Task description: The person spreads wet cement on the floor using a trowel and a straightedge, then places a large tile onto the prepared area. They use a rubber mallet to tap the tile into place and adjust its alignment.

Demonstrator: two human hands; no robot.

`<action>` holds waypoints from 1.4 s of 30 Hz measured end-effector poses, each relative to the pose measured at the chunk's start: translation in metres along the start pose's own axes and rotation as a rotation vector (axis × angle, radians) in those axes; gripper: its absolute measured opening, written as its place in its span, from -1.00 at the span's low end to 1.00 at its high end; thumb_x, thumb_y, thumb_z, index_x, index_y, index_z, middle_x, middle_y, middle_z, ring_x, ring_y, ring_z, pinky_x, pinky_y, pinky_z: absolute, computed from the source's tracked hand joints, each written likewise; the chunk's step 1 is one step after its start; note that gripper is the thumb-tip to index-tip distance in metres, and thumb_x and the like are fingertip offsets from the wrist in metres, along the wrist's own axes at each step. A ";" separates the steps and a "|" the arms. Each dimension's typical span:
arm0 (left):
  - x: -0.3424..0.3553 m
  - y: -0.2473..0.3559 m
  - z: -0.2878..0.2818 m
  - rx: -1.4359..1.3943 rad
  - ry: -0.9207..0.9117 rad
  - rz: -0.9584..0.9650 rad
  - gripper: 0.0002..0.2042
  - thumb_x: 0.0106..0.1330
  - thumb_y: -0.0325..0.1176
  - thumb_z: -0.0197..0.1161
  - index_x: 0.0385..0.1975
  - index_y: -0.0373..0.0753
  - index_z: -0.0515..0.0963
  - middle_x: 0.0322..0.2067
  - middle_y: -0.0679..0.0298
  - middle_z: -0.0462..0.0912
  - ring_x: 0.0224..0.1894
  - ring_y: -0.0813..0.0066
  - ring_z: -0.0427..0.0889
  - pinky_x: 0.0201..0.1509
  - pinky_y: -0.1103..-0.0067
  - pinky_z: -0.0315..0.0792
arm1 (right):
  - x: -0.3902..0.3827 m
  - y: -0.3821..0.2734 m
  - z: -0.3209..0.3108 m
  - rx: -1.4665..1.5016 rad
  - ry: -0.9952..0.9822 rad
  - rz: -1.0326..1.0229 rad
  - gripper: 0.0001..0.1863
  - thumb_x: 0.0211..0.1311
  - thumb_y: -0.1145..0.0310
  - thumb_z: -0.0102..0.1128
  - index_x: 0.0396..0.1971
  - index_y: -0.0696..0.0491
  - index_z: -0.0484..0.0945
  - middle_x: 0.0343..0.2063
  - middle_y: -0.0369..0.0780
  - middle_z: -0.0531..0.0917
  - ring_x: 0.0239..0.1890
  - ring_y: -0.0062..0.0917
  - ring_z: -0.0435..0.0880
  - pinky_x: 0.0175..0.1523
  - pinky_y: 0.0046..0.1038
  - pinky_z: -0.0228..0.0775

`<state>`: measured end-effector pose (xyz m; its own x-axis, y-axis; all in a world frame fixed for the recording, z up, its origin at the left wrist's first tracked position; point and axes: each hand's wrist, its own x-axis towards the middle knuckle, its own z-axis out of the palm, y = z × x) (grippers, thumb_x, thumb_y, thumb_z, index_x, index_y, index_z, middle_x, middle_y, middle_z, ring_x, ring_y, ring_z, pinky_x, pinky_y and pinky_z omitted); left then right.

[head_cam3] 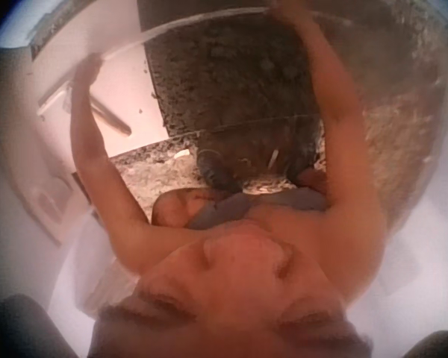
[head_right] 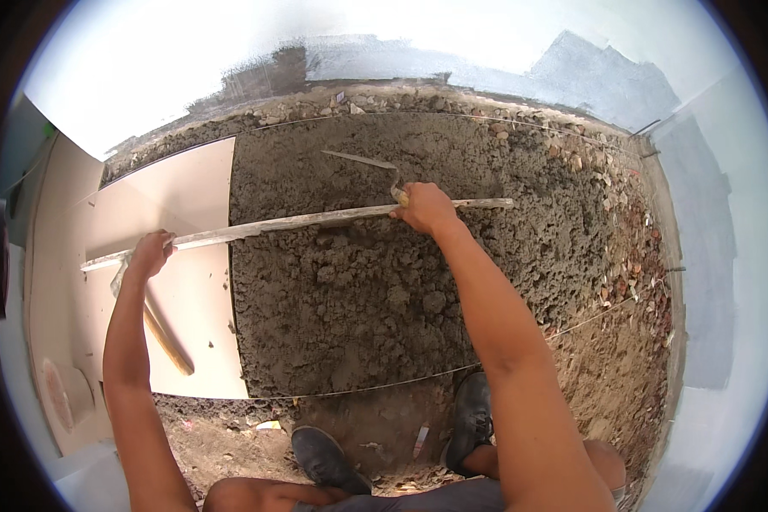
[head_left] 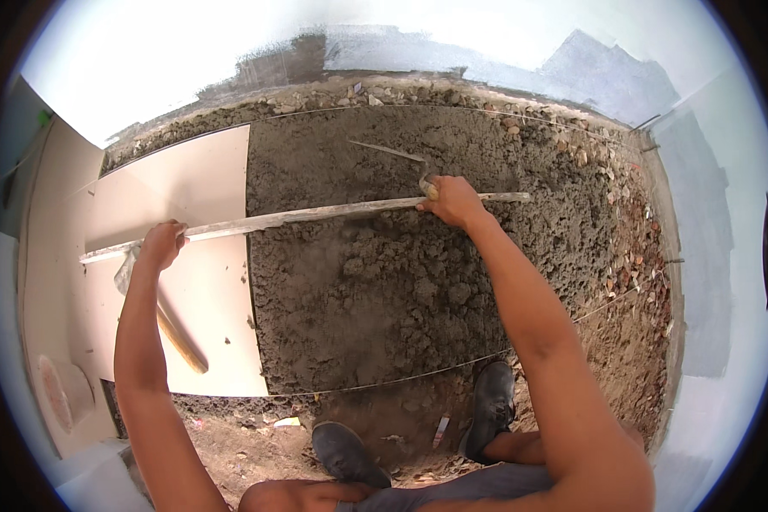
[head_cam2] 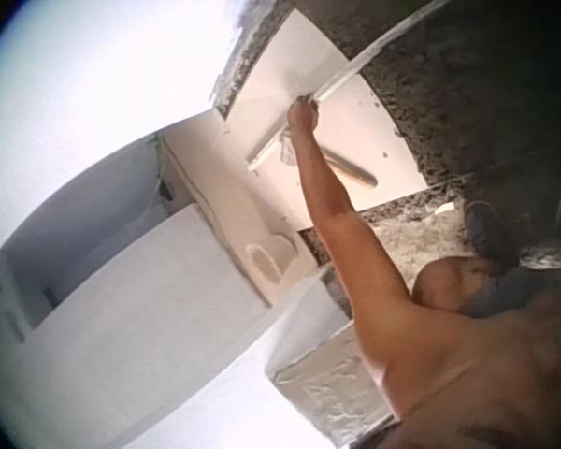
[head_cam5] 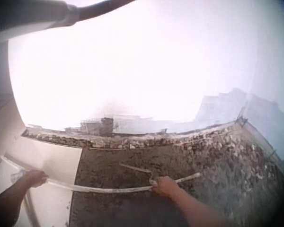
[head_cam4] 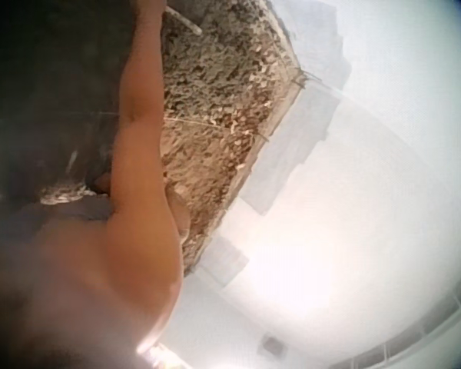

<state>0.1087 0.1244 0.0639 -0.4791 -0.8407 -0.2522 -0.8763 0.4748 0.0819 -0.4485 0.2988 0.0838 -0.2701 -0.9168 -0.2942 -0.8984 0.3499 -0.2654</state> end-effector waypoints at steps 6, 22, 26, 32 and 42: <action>-0.015 0.001 0.007 0.101 0.014 0.030 -0.70 0.32 -0.27 0.13 -0.02 -0.21 0.59 -0.09 0.05 0.61 -0.02 0.02 0.59 0.11 0.24 0.46 | -0.034 0.000 0.001 0.009 0.053 -0.072 -0.50 -0.02 0.06 0.48 -0.24 0.16 0.60 -0.26 0.01 0.68 -0.12 -0.03 0.63 -0.04 -0.10 0.47; -0.083 0.020 0.026 -0.006 0.059 0.015 -0.74 0.28 -0.28 0.21 -0.07 -0.17 0.61 -0.12 0.13 0.63 -0.03 0.12 0.61 0.07 0.30 0.47 | -0.102 -0.002 0.010 -0.061 0.036 -0.081 -0.54 0.05 0.12 0.44 -0.28 0.23 0.57 -0.35 0.05 0.65 -0.21 -0.02 0.64 -0.13 -0.12 0.45; -0.086 0.028 0.017 0.074 -0.045 0.001 -0.67 0.31 -0.28 0.20 0.05 -0.16 0.56 -0.04 0.16 0.60 -0.01 0.11 0.60 0.08 0.28 0.47 | -0.110 -0.009 0.009 0.003 0.013 -0.084 -0.54 0.03 0.20 0.45 -0.25 0.29 0.57 -0.40 0.08 0.65 -0.28 -0.01 0.66 -0.18 -0.17 0.46; -0.119 0.026 0.034 0.030 0.040 -0.010 -0.77 0.28 -0.29 0.26 -0.08 -0.12 0.63 -0.16 0.22 0.64 -0.05 0.22 0.64 0.00 0.32 0.52 | -0.121 -0.018 0.008 -0.015 -0.031 -0.088 -0.48 0.04 0.26 0.43 -0.07 0.31 0.57 -0.32 0.14 0.67 -0.24 -0.01 0.68 -0.12 -0.18 0.49; -0.090 0.026 0.043 0.079 0.093 -0.098 -0.70 0.30 -0.33 0.20 0.03 -0.14 0.54 -0.01 0.17 0.58 0.04 0.11 0.59 0.12 0.29 0.48 | -0.112 0.003 0.031 -0.158 0.243 -0.244 -0.62 0.14 0.20 0.38 -0.24 0.20 0.53 -0.37 0.04 0.62 -0.23 0.00 0.60 -0.14 -0.10 0.40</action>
<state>0.1316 0.2235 0.0472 -0.3971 -0.9029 -0.1642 -0.9142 0.4049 -0.0155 -0.4103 0.4084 0.0875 -0.0988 -0.9951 -0.0086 -0.9836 0.0990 -0.1505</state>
